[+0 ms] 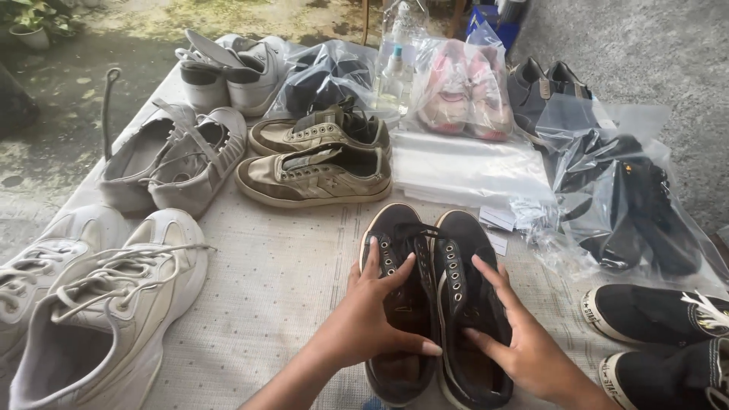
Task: The person removes a pair of black canvas shoes from a plastic bag, places them on a table, and inspects them by removing the laces, turning the shoes over, and examining the soles and sides. The person then re-laces the shoes and continues to handle them.
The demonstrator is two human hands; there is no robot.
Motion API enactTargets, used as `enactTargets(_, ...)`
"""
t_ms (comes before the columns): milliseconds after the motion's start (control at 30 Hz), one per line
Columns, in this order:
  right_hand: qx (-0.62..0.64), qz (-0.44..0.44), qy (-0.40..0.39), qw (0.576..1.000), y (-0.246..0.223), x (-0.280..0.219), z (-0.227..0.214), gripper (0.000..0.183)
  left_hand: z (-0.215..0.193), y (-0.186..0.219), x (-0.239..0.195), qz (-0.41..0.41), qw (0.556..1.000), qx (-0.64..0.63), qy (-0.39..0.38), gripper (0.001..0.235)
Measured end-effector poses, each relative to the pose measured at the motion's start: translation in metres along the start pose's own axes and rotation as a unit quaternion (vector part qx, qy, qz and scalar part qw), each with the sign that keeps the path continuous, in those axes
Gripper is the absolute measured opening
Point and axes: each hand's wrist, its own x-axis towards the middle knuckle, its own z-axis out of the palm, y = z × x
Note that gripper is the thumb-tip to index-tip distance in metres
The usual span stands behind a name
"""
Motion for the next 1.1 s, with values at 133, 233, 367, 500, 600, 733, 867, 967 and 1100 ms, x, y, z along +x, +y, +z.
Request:
enactTargets(133,0.007,-0.029,0.030,0.999,-0.007,-0.003,0.012,0.086,0.005,-0.015,-0.002,0.013,1.000,-0.014,0.008,0.127)
enactTargets(233,0.067,-0.082,0.053,0.993,-0.012,-0.005,0.021,0.080,0.006,-0.034,-0.006,0.048,0.997,-0.038,0.055,0.100)
enactTargets(367,0.095,-0.138,0.042,0.985,-0.011,0.000,0.035,0.078,-0.003,-0.050,-0.019,0.112,0.984,-0.030,0.136,0.087)
enactTargets(500,0.048,-0.078,0.005,0.996,-0.019,0.006,0.054,0.088,-0.008,-0.064,-0.020,0.070,0.993,-0.019,0.097,0.099)
enactTargets(600,0.044,-0.046,-0.078,0.995,-0.046,0.005,0.050,0.123,-0.017,-0.039,-0.033,-0.009,0.999,0.019,0.030,0.092)
enactTargets(733,-0.168,-0.052,-0.126,0.976,-0.064,0.018,0.031,0.152,-0.031,-0.027,-0.019,0.097,0.959,0.267,-0.021,0.099)
enactTargets(867,-0.049,-0.230,0.074,0.969,-0.051,0.043,0.046,0.106,-0.029,-0.018,0.011,0.300,0.891,0.183,0.287,0.047)
enactTargets(967,-0.088,-0.214,0.012,0.973,-0.012,0.056,0.046,0.089,-0.016,-0.007,0.021,0.310,0.906,0.213,0.193,0.068)
enactTargets(1100,-0.029,-0.135,-0.072,0.988,-0.020,0.048,0.034,0.089,-0.019,-0.009,0.024,0.343,0.896,0.262,0.100,0.073)
